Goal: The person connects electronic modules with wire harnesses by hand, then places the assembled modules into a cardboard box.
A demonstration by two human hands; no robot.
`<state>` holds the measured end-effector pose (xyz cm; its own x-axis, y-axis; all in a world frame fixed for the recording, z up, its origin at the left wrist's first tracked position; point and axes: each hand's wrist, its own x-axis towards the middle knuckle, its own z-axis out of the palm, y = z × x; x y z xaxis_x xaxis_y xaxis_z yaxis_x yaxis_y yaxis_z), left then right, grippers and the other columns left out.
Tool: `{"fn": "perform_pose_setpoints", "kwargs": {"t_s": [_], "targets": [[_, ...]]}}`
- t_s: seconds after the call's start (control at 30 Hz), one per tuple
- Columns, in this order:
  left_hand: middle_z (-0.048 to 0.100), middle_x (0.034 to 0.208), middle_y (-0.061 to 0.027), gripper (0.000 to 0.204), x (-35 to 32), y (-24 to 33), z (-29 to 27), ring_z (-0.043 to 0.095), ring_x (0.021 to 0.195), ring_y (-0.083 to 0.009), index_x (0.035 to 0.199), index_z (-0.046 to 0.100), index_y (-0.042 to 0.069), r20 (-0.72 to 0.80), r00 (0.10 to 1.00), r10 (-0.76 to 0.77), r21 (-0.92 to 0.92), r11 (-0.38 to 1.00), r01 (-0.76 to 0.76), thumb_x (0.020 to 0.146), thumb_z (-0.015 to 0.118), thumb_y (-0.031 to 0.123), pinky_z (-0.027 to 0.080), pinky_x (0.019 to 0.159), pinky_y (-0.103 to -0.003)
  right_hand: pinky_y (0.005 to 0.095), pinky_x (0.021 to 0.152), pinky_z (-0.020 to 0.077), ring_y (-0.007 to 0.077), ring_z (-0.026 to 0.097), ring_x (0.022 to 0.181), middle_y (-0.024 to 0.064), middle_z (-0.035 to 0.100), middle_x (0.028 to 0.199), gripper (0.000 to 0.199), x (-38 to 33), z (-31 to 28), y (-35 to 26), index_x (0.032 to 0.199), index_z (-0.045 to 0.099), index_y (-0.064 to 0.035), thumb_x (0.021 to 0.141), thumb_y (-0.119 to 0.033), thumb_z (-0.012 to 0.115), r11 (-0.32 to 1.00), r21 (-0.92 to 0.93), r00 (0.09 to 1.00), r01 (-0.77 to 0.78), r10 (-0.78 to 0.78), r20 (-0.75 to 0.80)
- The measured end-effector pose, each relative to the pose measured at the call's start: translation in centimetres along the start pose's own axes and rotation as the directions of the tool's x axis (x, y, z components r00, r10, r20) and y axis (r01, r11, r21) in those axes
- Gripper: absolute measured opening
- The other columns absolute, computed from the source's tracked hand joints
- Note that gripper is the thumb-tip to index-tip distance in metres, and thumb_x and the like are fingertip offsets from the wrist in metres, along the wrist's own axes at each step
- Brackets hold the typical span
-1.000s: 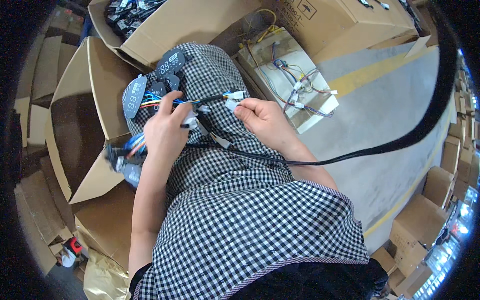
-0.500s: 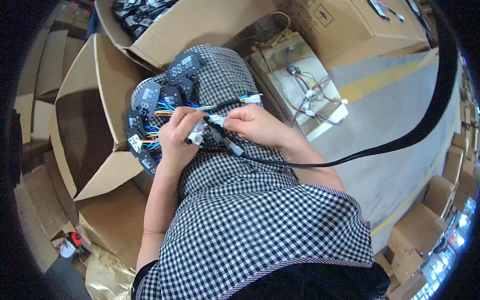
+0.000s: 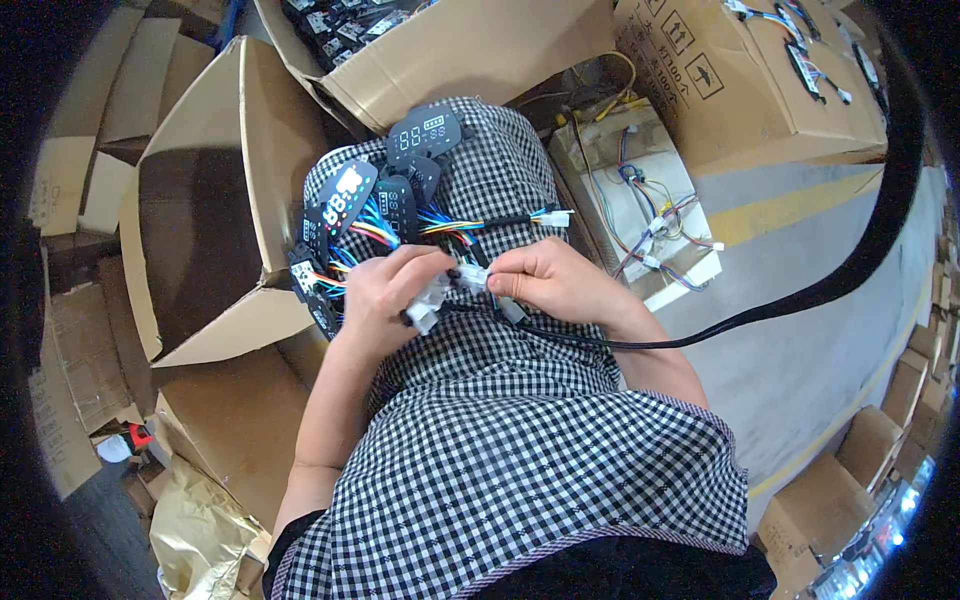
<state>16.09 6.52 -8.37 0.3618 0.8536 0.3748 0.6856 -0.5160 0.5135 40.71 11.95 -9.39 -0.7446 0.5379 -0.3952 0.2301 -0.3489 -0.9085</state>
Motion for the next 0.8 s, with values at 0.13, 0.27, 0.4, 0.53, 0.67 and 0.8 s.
{"fn": "perform_pose_setpoints", "kwargs": {"t_s": [0.13, 0.27, 0.4, 0.53, 0.67, 0.8], "targets": [[0.067, 0.085, -0.0092, 0.015, 0.1, -2.2, -6.6, 0.066, 0.072, -0.0203, 0.098, 0.064, 0.003, -0.462, 0.886, 0.030, 0.143, 0.989, 0.041, 0.086, 0.064, 0.013, 0.055, 0.059, -0.034, 0.0200, 0.052, 0.0331, 0.0013, 0.041, 0.058, -0.0073, 0.049, 0.065, 0.021, -1.6, -0.3, 0.8, 0.095, 0.069, -0.0005, 0.099, -0.020, 0.061, 0.979, 0.098, 0.958, 0.178, -0.150, -0.244], [0.066, 0.083, -0.0165, 0.029, -2.5, -6.4, -18.5, 0.065, 0.073, -0.0195, 0.112, 0.053, -0.004, -0.851, 0.446, 0.279, 0.339, 0.939, 0.061, 0.099, 0.061, 0.021, 0.056, 0.064, -0.033, 0.0180, 0.053, 0.0316, 0.0007, 0.040, 0.058, -0.0082, 0.050, 0.068, 0.020, -2.0, -2.0, 2.0, 0.100, 0.067, 0.0005, 0.099, -0.019, 0.061, 0.959, 0.194, 0.896, 0.207, -0.106, -0.431], [0.069, 0.099, -0.0160, 0.020, -3.7, -13.7, -19.0, 0.066, 0.085, -0.0198, 0.112, 0.057, -0.004, -0.853, 0.508, 0.121, 0.287, 0.921, 0.263, 0.094, 0.064, 0.003, 0.057, 0.079, -0.035, 0.0184, 0.052, 0.0315, 0.0003, 0.041, 0.057, -0.0085, 0.050, 0.067, 0.019, -3.5, -2.8, 4.2, 0.101, 0.067, -0.0003, 0.099, -0.019, 0.061, 0.963, 0.179, 0.817, 0.200, -0.063, -0.573], [0.060, 0.115, -0.0071, 0.041, -6.8, -19.9, -12.7, 0.058, 0.100, -0.0150, 0.129, 0.058, 0.004, -0.363, 0.689, -0.628, -0.030, 0.747, 0.665, 0.091, 0.070, 0.012, 0.048, 0.089, -0.028, 0.0194, 0.053, 0.0354, 0.0016, 0.045, 0.057, -0.0056, 0.054, 0.064, 0.019, -3.8, -3.4, 5.6, 0.099, 0.068, -0.0002, 0.099, -0.018, 0.059, 0.982, 0.096, 0.770, 0.165, -0.067, -0.635], [0.050, 0.138, -0.0200, 0.078, -9.8, -21.2, -10.6, 0.045, 0.130, -0.0275, 0.148, 0.038, 0.004, -0.269, 0.431, -0.861, -0.101, 0.470, 0.877, 0.084, 0.076, 0.027, 0.038, 0.107, -0.040, 0.0215, 0.053, 0.0422, 0.0048, 0.055, 0.059, 0.0010, 0.065, 0.070, 0.023, -2.8, -4.3, 7.3, 0.099, 0.067, 0.0008, 0.099, -0.020, 0.058, 0.987, 0.066, 0.666, 0.150, -0.051, -0.744], [0.046, 0.141, -0.0275, 0.074, -2.5, -12.1, -7.8, 0.040, 0.135, -0.0395, 0.142, 0.043, 0.000, -0.612, 0.753, -0.244, 0.530, 0.579, 0.619, 0.080, 0.076, 0.022, 0.035, 0.110, -0.048, 0.0179, 0.045, 0.0365, 0.0034, 0.052, 0.050, 0.0039, 0.067, 0.079, 0.023, -1.7, -4.5, 7.9, 0.099, 0.066, -0.0018, 0.102, -0.022, 0.054, 0.987, 0.078, 0.659, 0.142, -0.035, -0.751]]}}
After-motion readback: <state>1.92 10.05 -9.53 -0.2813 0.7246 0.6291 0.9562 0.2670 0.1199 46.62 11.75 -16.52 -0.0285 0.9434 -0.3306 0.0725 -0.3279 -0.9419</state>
